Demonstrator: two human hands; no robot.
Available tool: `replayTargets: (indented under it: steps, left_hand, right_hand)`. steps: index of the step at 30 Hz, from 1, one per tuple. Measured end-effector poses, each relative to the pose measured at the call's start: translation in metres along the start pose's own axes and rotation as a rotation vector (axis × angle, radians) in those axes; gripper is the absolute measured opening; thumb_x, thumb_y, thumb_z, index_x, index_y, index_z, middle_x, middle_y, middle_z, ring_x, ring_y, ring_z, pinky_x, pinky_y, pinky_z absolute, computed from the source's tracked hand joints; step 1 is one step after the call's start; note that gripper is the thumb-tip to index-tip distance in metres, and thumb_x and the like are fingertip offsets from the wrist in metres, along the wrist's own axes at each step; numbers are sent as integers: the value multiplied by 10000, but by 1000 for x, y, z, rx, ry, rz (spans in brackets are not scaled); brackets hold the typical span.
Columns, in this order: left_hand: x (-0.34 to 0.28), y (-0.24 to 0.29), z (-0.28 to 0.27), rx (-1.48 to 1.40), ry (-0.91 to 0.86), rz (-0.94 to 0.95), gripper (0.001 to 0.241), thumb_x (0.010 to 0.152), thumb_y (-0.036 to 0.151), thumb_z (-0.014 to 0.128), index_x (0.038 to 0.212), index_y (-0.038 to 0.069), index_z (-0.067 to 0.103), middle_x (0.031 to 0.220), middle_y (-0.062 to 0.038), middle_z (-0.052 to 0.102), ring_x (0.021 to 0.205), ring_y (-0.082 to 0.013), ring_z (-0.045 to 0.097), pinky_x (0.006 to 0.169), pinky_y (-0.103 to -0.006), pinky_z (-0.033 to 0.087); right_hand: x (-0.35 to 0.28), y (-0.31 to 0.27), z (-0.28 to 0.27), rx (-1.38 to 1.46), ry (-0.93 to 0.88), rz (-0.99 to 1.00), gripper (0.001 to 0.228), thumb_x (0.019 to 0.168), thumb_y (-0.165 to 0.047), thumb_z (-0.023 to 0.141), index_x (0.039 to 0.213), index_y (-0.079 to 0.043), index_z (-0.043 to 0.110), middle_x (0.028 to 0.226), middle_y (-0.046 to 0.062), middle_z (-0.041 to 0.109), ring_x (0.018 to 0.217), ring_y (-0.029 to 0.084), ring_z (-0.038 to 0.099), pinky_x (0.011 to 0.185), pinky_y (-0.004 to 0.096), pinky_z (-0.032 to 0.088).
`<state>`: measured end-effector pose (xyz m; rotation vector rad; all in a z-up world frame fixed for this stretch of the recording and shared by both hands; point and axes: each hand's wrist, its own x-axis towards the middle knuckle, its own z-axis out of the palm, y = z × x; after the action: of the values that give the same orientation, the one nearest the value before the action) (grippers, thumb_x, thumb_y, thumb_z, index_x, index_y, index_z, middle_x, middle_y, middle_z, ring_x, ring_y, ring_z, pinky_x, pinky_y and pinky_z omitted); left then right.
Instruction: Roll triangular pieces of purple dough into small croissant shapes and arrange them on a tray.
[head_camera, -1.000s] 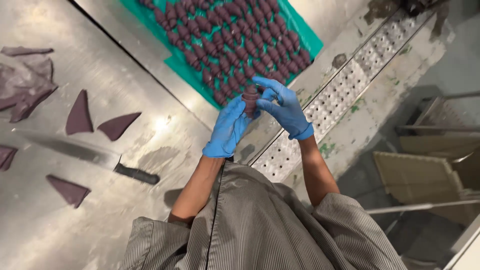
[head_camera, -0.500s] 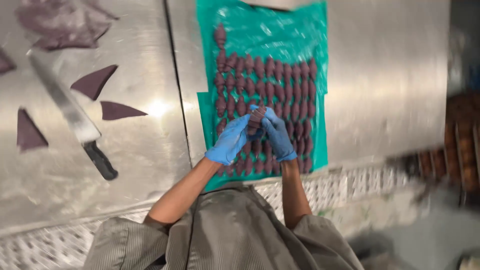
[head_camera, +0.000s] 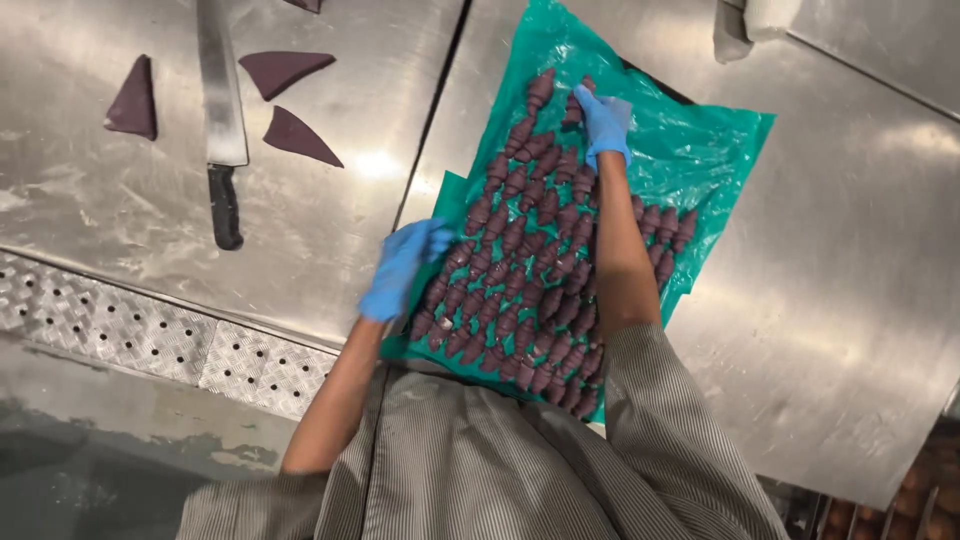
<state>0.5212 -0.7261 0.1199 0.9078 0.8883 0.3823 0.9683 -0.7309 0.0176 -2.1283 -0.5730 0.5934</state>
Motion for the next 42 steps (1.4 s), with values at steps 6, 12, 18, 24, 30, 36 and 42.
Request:
replayTargets:
  steps: [6, 12, 18, 24, 30, 36, 42]
  left_hand:
    - [-60, -38, -111, -124, 294, 101, 425, 1111, 313, 464, 1334, 3, 652, 1122, -88, 745, 950, -144, 686, 849, -291, 557]
    - [-85, -50, -179, -198, 546, 132, 354, 1081, 189, 544, 1365, 0, 638, 1113, -73, 738, 923, -116, 680, 815, -267, 551]
    - [-49, 25, -218, -136, 422, 250, 689, 859, -34, 583, 1481, 222, 433, 1067, 63, 649, 912, -61, 646, 795, -252, 544]
    - [88, 126, -250, 862, 149, 199, 375, 1107, 301, 637, 1126, -72, 674, 1124, -273, 637, 1099, -363, 585, 980, -455, 508]
    - [265, 105, -254, 1501, 108, 523, 780, 812, 306, 781, 1418, -85, 484, 1233, -216, 590, 1107, -408, 559, 842, -521, 500]
    - [291, 109, -251, 1533, -33, 248, 317, 757, 252, 798, 1002, 56, 755, 1107, -183, 715, 1141, -416, 601, 920, -478, 527]
    - [193, 144, -254, 489, -308, 433, 294, 769, 214, 821, 935, 15, 683, 835, -91, 700, 772, -186, 684, 693, -354, 571]
  right_hand:
    - [16, 10, 30, -185, 116, -9, 495, 757, -464, 885, 798, 12, 755, 760, 151, 729, 686, 253, 689, 640, 408, 521]
    - [-4, 3, 39, -409, 297, -110, 562, 764, -525, 883, 919, -4, 739, 918, 215, 717, 848, 387, 679, 774, 499, 522]
    - [-77, -68, 25, -666, 604, -392, 469, 971, -464, 768, 896, -3, 732, 924, 229, 678, 938, 436, 603, 815, 605, 444]
    - [-259, -156, 103, -437, 785, -718, 217, 1071, -36, 617, 1205, 134, 599, 1366, 300, 558, 1310, 465, 484, 1099, 530, 379]
    - [-418, -141, 176, -330, 757, -382, 77, 1060, -69, 671, 1038, 5, 667, 1370, 196, 632, 1304, 341, 570, 1120, 458, 448]
    - [-502, -141, 202, -258, 879, -207, 85, 1035, -83, 680, 1041, -4, 714, 1276, 168, 635, 1225, 298, 596, 1077, 403, 474]
    - [-456, -200, 270, 108, 400, -303, 262, 999, -74, 695, 1256, -47, 658, 1201, 91, 700, 989, 190, 712, 904, 334, 571]
